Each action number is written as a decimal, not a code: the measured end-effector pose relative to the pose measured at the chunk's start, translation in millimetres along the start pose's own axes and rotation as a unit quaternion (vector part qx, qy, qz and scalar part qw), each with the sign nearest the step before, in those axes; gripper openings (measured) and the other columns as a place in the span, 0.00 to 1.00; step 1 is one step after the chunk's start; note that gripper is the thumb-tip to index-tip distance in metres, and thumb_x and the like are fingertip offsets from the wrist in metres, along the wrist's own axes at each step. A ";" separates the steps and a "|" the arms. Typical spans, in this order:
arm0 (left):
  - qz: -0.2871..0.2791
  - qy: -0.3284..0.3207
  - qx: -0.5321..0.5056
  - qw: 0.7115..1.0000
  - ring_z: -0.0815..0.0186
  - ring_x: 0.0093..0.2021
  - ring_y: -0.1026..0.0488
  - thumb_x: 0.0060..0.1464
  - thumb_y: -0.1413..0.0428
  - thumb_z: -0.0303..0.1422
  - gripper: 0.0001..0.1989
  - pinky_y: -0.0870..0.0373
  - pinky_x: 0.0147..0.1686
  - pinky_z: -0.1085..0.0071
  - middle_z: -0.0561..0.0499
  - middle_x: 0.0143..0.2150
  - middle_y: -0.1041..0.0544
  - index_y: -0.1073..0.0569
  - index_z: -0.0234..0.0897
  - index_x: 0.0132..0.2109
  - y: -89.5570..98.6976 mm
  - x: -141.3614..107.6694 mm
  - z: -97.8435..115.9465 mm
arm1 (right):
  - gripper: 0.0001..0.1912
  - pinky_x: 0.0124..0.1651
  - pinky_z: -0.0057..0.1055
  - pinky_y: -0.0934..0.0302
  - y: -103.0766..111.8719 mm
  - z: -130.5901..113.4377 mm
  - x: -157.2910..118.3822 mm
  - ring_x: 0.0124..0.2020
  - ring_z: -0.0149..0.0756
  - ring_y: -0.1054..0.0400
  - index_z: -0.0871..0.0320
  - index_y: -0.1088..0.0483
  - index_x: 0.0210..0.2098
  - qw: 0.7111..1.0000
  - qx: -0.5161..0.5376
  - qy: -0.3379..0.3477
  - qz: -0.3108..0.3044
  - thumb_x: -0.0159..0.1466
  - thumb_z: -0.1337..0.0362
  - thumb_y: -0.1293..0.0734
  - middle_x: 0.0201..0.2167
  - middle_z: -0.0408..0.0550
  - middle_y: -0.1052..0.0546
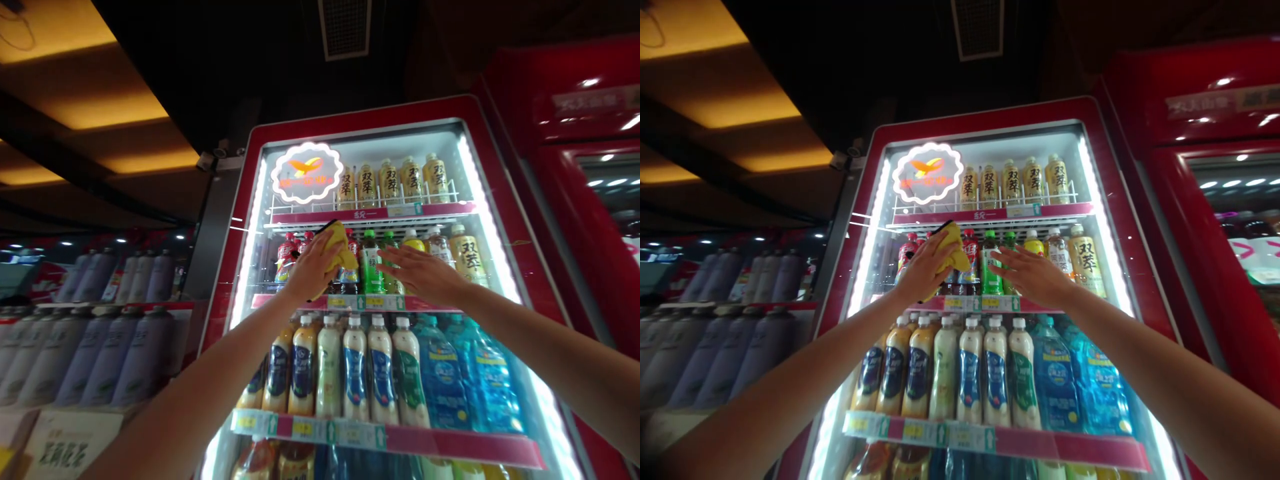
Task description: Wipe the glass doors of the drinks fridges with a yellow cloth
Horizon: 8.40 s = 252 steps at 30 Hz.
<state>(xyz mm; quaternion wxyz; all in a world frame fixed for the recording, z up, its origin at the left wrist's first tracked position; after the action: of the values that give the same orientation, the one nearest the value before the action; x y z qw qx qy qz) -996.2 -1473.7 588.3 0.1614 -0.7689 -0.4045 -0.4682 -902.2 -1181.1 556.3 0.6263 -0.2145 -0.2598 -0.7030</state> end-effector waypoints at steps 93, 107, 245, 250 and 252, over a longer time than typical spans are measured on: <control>-0.012 -0.097 -0.068 0.993 0.50 0.74 0.46 0.64 0.46 0.38 0.24 0.45 0.72 0.48 0.47 0.75 0.43 0.32 0.46 0.66 -113.4 196.5 226.3 | 0.28 0.70 0.47 0.39 84.9 79.3 -204.5 0.74 0.47 0.48 0.60 0.35 0.68 0.985 -0.003 -0.144 -0.097 0.69 0.75 0.42 0.71 0.56 0.39; 0.035 0.000 -0.070 0.997 0.51 0.75 0.46 0.63 0.45 0.33 0.22 0.44 0.72 0.53 0.45 0.74 0.40 0.29 0.41 0.63 -131.7 228.5 287.6 | 0.29 0.72 0.48 0.42 93.0 50.9 -217.6 0.72 0.49 0.45 0.65 0.35 0.67 0.976 -0.024 -0.152 -0.151 0.67 0.77 0.42 0.71 0.60 0.39; 0.040 0.193 0.019 0.980 0.46 0.76 0.50 0.67 0.47 0.35 0.25 0.43 0.69 0.44 0.34 0.76 0.50 0.39 0.37 0.68 53.1 -193.6 -102.2 | 0.23 0.70 0.55 0.40 -59.8 -249.9 139.7 0.70 0.47 0.39 0.57 0.26 0.59 0.973 0.135 -0.182 0.052 0.71 0.70 0.44 0.67 0.53 0.31; 0.024 0.226 0.016 0.974 0.45 0.76 0.50 0.66 0.46 0.35 0.24 0.45 0.70 0.44 0.32 0.75 0.49 0.37 0.34 0.66 53.0 -192.3 -90.0 | 0.22 0.69 0.54 0.38 -51.1 -245.4 132.9 0.69 0.49 0.38 0.62 0.26 0.58 0.974 0.141 -0.173 0.036 0.71 0.69 0.45 0.66 0.58 0.30; 0.037 0.254 0.017 0.966 0.44 0.76 0.51 0.66 0.46 0.35 0.24 0.45 0.70 0.43 0.30 0.75 0.48 0.37 0.32 0.65 51.7 -189.3 -80.9 | 0.22 0.70 0.53 0.39 -48.2 -241.7 128.6 0.70 0.49 0.39 0.62 0.26 0.58 0.974 0.142 -0.175 0.037 0.71 0.69 0.44 0.66 0.58 0.30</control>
<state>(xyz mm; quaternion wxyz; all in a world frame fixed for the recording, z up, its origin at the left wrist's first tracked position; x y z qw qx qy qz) -1048.3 -1645.6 475.3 0.2889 -0.6359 -0.3293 -0.6354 -960.1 -1429.3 445.5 0.6204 -0.2524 -0.4547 -0.5870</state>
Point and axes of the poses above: each hand's wrist, its own x-axis towards the middle knuckle, its own y-axis out of the back of the hand, z = x × y, the point moved 1 cm from there along x, towards the middle knuckle
